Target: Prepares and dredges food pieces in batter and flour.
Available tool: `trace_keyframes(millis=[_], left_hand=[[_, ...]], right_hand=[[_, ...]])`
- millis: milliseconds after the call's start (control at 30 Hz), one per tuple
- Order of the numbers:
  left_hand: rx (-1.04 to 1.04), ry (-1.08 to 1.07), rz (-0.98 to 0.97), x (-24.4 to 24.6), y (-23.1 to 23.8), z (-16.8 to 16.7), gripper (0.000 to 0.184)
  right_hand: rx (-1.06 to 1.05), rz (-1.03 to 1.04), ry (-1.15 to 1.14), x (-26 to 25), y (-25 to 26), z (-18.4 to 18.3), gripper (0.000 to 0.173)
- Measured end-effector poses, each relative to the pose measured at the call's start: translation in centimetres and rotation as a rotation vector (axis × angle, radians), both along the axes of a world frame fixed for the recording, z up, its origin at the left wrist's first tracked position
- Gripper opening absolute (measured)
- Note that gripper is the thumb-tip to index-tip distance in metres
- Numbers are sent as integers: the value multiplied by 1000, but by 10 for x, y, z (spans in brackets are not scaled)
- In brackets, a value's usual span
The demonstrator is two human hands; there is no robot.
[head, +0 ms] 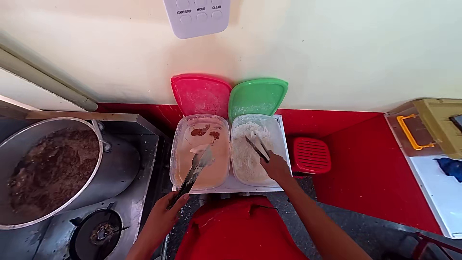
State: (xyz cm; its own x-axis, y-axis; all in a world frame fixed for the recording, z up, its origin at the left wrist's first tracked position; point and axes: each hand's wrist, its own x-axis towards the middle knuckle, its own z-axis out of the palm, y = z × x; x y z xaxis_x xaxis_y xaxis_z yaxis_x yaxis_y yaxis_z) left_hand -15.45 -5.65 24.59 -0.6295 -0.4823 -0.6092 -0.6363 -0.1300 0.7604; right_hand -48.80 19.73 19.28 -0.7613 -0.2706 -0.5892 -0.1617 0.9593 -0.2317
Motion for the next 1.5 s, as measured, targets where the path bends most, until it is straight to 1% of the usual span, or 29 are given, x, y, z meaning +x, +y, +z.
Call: trace_keyframes(millis=[33, 67, 133, 167, 200, 233, 267, 300, 333, 367, 400, 467, 533, 567, 633, 733, 800, 900, 967, 1133, 1233, 1333, 1400, 1433, 1500], left_hand=[[10, 0, 9, 2, 0, 0, 41], [17, 0, 18, 3, 0, 0, 41], [16, -10, 25, 3, 0, -2, 40], [12, -22, 24, 2, 0, -2, 40], [7, -36, 17, 2, -1, -1, 40], [4, -41, 13, 3, -2, 0, 39], [4, -39, 12, 2, -2, 0, 39], [5, -30, 11, 2, -3, 0, 39], [4, -24, 11, 1, -3, 0, 39], [4, -22, 12, 0, -2, -1, 40], [3, -20, 11, 0, -1, -2, 40], [-4, -18, 10, -3, 0, -2, 41], [-4, -18, 6, -3, 2, -2, 41], [-2, -20, 3, -3, 2, -1, 41], [-1, -16, 0, 1, 2, -1, 42], [-9, -12, 30, 4, 4, -7, 44], [-16, -5, 45, 5, 4, -10, 45], [-34, -11, 57, 3, 3, -8, 47], [-76, -24, 29, -2, -1, -3, 48], [-146, 7, -66, -25, -12, 12, 51], [-213, 38, -170, -45, -15, 24, 50], [-319, 8, -382, -76, -12, 43, 50], [-321, -55, -551, -109, -3, 57, 50], [-324, -96, -632, -128, 4, 59, 49], [-371, -196, -791, -171, 22, 53, 47]], right_hand=[[-3, -62, -67, -4, 2, 5, 53], [-40, -121, -139, -7, 2, 1, 53], [-235, -291, -339, -8, 0, -11, 49], [-327, -365, -437, -5, -2, -8, 47], [-352, -337, -464, -3, -3, 2, 46], [-304, -196, -396, -2, -2, 16, 47], [-215, -27, -273, -2, 1, 30, 45], [-129, 96, -152, -2, 4, 41, 41], [-54, 181, -45, 0, 8, 46, 41], [21, 245, 30, 1, 9, 47, 48], [89, 295, 76, 0, 7, 44, 56], [186, 391, 133, -8, -6, 23, 58], [223, 481, 163, -20, -14, -4, 47], [216, 505, 168, -26, -14, -11, 43], [135, 473, 164, -35, -3, -9, 40], [-40, 390, 124, -42, 35, 3, 40], [-181, 299, 156, -42, 58, 6, 39], [-268, 227, 209, -33, 75, 14, 43], [-268, 218, 211, -29, 84, 17, 47], [-277, 203, 246, -19, 97, 19, 50], [-317, 162, 260, -18, 103, 24, 50], [-355, 84, 267, -12, 111, 41, 48], [-393, 33, 301, -9, 120, 54, 47], [-401, 19, 314, -8, 123, 61, 47], [-414, 14, 347, -8, 126, 74, 47]])
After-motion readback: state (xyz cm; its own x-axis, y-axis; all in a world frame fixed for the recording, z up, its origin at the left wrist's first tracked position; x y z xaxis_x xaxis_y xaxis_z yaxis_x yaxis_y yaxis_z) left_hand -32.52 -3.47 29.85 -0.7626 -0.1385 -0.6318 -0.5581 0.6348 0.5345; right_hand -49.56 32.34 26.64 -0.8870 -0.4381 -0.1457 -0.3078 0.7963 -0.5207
